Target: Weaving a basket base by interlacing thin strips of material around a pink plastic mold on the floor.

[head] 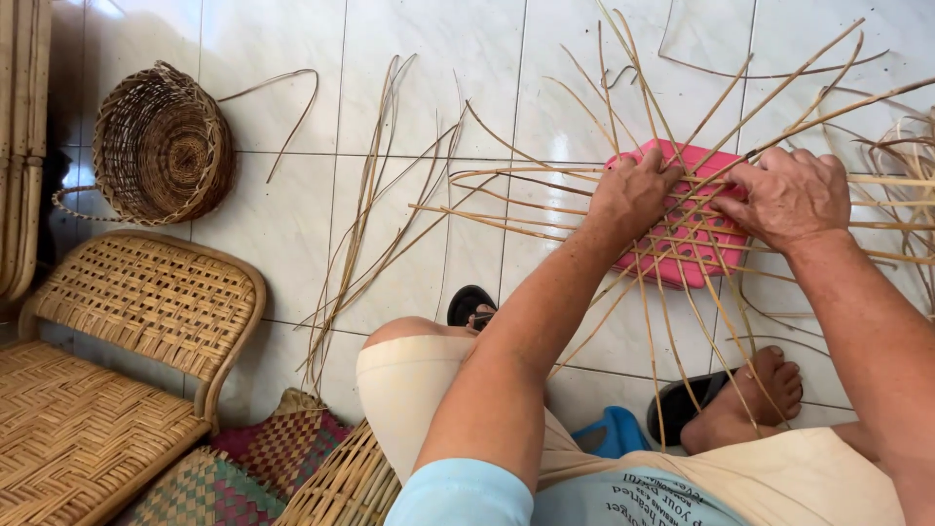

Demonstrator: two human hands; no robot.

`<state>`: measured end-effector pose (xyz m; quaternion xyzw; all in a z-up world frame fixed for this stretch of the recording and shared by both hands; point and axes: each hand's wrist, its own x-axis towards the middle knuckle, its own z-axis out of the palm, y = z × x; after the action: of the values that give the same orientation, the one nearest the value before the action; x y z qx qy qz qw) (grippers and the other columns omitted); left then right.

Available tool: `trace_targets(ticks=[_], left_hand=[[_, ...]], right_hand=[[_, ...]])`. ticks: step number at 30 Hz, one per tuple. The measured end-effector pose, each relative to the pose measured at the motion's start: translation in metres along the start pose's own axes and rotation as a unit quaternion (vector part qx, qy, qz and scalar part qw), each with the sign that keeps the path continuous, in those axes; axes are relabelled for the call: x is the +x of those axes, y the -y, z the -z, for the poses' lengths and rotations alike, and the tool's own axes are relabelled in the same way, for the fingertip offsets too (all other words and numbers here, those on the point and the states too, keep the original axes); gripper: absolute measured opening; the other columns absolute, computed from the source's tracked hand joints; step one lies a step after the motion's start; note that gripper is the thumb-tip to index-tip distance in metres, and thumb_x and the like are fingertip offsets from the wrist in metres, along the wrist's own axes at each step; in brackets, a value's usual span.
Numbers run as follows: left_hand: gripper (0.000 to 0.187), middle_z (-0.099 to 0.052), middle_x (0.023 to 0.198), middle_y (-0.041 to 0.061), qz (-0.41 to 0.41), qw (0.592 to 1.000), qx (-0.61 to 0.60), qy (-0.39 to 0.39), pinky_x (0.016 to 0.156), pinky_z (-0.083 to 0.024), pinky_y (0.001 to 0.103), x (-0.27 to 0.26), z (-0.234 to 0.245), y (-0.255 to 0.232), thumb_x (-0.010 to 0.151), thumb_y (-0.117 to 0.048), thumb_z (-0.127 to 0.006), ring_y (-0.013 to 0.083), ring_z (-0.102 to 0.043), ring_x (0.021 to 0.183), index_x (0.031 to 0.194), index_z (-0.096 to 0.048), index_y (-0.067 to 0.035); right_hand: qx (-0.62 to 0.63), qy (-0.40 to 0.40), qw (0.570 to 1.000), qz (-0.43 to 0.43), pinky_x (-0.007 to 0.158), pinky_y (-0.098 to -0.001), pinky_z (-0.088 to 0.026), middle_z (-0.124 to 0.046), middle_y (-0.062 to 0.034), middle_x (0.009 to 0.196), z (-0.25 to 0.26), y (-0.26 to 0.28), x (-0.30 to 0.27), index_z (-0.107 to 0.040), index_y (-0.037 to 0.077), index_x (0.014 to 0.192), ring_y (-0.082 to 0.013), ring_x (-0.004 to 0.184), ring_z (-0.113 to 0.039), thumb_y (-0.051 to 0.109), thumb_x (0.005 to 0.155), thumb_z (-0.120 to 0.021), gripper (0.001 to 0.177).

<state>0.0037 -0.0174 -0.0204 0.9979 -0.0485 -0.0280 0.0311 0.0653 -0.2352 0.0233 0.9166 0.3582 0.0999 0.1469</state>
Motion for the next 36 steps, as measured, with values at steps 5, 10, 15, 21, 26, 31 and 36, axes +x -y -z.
trace_targets(ticks=[5, 10, 15, 21, 26, 31, 36], left_hand=[[0.052, -0.057, 0.124, 0.01, 0.005, 0.999, -0.051, -0.005, 0.076, -0.058, 0.037, -0.001, -0.003, 0.002, 0.089, -0.034, -0.073, 0.0224, -0.065, 0.085, 0.138, -0.059, -0.023], [0.054, -0.057, 0.121, 0.011, -0.023, 0.999, -0.028, 0.0, 0.075, -0.052, 0.035, -0.001, -0.009, 0.005, 0.089, -0.037, -0.073, 0.0175, -0.058, 0.082, 0.139, -0.058, -0.021], [0.05, -0.058, 0.128, 0.015, -0.004, 0.989, -0.146, -0.037, 0.085, -0.057, 0.055, -0.001, -0.022, 0.006, 0.087, -0.023, -0.071, 0.0429, -0.064, 0.101, 0.135, -0.056, -0.024], [0.055, -0.053, 0.119, 0.012, -0.036, 0.988, -0.146, 0.046, 0.084, -0.066, 0.055, 0.004, -0.011, 0.017, 0.083, -0.032, -0.085, 0.0534, -0.069, 0.103, 0.13, -0.059, -0.024], [0.053, -0.052, 0.12, 0.011, -0.022, 0.986, -0.155, 0.058, 0.086, -0.065, 0.054, 0.005, -0.016, 0.019, 0.084, -0.032, -0.083, 0.0511, -0.068, 0.105, 0.131, -0.059, -0.026], [0.047, -0.052, 0.121, 0.01, -0.005, 0.984, -0.169, 0.055, 0.085, -0.065, 0.053, -0.001, -0.013, 0.019, 0.086, -0.028, -0.077, 0.0487, -0.068, 0.104, 0.13, -0.059, -0.026], [0.052, -0.052, 0.123, 0.01, -0.008, 0.983, -0.17, 0.07, 0.093, -0.063, 0.053, -0.006, -0.001, 0.02, 0.086, -0.029, -0.08, 0.0491, -0.067, 0.11, 0.133, -0.059, -0.028]], right_hand=[[-0.008, 0.017, 0.999, -0.025, 0.091, -0.0338, -0.045, -0.059, 0.0113, 0.088, -0.004, -0.001, -0.002, -0.072, 0.04, 0.099, -0.0111, 0.088, -0.063, 0.078, 0.087, -0.068, 0.04], [-0.025, 0.006, 0.999, -0.045, 0.094, -0.0343, -0.039, -0.06, 0.0102, 0.086, -0.007, 0.0, -0.004, -0.072, 0.042, 0.096, -0.0116, 0.083, -0.061, 0.087, 0.087, -0.064, 0.046], [0.027, 0.006, 0.999, -0.046, 0.092, -0.041, -0.037, -0.062, 0.0079, 0.081, -0.006, -0.004, -0.003, -0.075, 0.038, 0.101, -0.0158, 0.086, -0.061, 0.087, 0.083, -0.064, 0.053], [0.129, -0.073, 0.988, -0.047, 0.094, -0.0475, -0.044, -0.063, 0.0033, 0.099, -0.029, 0.003, -0.005, -0.07, 0.033, 0.107, -0.0243, 0.103, -0.065, 0.066, 0.084, -0.077, 0.042], [0.226, 0.015, 0.973, -0.048, 0.091, -0.0514, -0.046, -0.061, -0.001, 0.124, -0.006, 0.042, -0.005, -0.063, 0.03, 0.137, -0.0311, 0.11, -0.064, 0.062, 0.087, -0.072, 0.06], [0.276, 0.081, 0.955, -0.071, 0.097, -0.0526, -0.042, -0.056, -0.0002, 0.133, -0.01, 0.048, -0.007, -0.059, 0.034, 0.145, -0.0327, 0.12, -0.06, 0.057, 0.087, -0.072, 0.064], [0.323, 0.094, 0.935, -0.114, 0.098, -0.0517, -0.041, -0.057, 0.0046, 0.121, 0.004, 0.049, -0.006, -0.065, 0.037, 0.135, -0.0296, 0.116, -0.059, 0.05, 0.085, -0.079, 0.054]])
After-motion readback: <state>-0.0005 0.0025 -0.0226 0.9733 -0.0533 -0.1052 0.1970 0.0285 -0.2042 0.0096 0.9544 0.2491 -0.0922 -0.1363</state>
